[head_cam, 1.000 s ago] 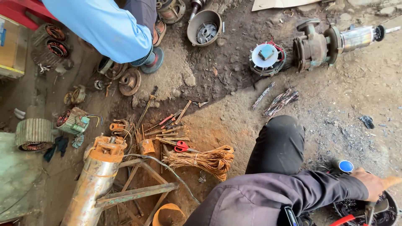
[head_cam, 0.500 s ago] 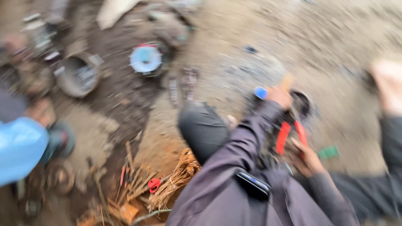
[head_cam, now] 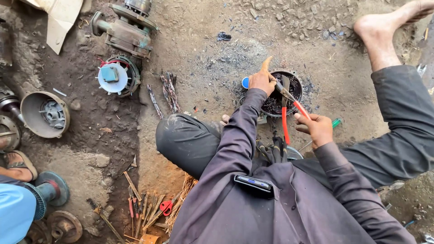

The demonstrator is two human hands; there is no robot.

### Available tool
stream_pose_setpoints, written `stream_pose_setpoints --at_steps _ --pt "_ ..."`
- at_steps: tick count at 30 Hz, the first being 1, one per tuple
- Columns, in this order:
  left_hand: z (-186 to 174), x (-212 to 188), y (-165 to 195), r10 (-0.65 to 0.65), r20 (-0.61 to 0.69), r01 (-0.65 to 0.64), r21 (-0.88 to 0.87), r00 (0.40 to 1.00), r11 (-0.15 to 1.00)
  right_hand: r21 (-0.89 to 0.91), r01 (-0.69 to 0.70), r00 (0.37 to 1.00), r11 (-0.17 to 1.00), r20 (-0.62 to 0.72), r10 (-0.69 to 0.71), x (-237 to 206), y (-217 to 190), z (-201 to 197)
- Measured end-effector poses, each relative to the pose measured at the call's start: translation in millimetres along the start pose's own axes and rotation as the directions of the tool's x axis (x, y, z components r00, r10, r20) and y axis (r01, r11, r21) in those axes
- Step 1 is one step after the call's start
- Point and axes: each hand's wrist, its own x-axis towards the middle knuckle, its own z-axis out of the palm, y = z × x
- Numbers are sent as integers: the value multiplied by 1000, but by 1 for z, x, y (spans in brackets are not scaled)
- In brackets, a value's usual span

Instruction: The person sits on the ground and uses pliers to pull and separate copper windings from a motor stator. They repeatedly reach into the stator, grip the wires, and pull them out, occasionally using their hand to adjust the bundle.

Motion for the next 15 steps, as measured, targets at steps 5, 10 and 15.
stream_pose_setpoints --at_steps 5,10,15 --pt "7 8 -3 -22 -4 22 50 1000 999 -464 300 892 833 -173 -418 -30 15 41" --pt "2 2 -5 5 39 -5 -19 999 1000 -738 486 659 469 -43 -751 -66 -8 69" --pt "-12 -10 8 67 173 -82 76 983 994 -837 428 679 341 48 -732 -76 -26 72"
